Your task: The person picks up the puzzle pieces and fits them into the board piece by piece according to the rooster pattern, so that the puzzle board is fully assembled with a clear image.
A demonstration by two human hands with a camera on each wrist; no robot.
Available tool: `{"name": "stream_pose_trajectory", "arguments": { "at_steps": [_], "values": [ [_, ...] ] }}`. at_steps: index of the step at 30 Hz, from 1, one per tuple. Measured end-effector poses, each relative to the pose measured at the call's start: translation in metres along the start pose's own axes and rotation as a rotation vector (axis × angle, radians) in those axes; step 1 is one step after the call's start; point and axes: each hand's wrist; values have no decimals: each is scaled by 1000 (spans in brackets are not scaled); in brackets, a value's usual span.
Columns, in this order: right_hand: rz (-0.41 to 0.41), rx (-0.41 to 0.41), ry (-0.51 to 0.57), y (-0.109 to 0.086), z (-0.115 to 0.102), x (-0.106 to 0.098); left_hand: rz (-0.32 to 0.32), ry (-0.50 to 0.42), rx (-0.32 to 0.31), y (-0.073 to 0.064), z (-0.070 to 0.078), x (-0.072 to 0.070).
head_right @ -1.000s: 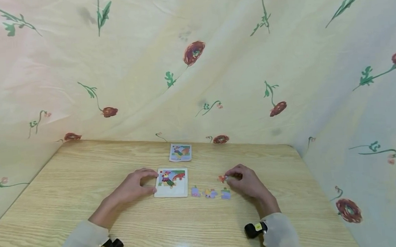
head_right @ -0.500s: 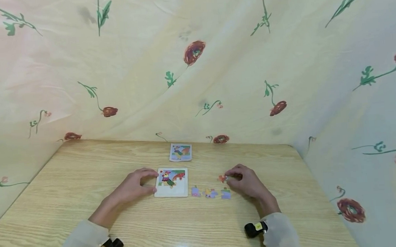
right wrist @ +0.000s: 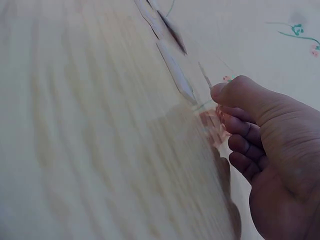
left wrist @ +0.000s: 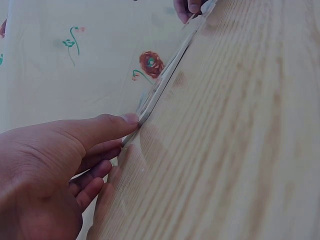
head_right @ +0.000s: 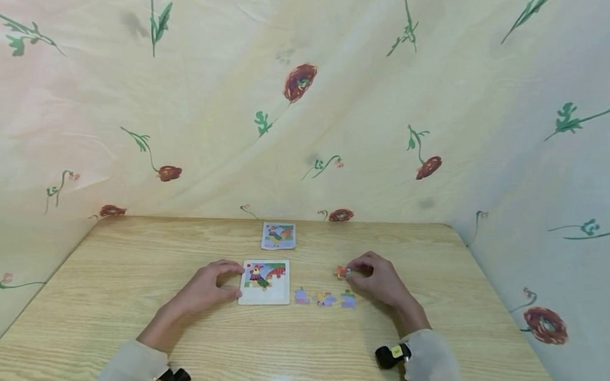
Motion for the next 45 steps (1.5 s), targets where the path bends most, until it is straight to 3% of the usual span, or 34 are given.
{"name": "stream_pose_trajectory", "arguments": {
  "at_steps": [16, 26, 45],
  "values": [
    [-47, 32, 66, 1, -33, 19, -4, 5, -12, -2, 2, 1],
    [-21, -37, 76, 6, -52, 37, -10, 7, -7, -4, 3, 0],
    [-105, -66, 99, 7, -84, 66, -8, 5, 10, -3, 2, -1]
  ]
}}
Point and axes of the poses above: each hand's wrist, its own y-axis towards the middle knuckle, its own x-axis out of the palm, z = x × y, and after that the axes turned 15 degrees about x, right-handed
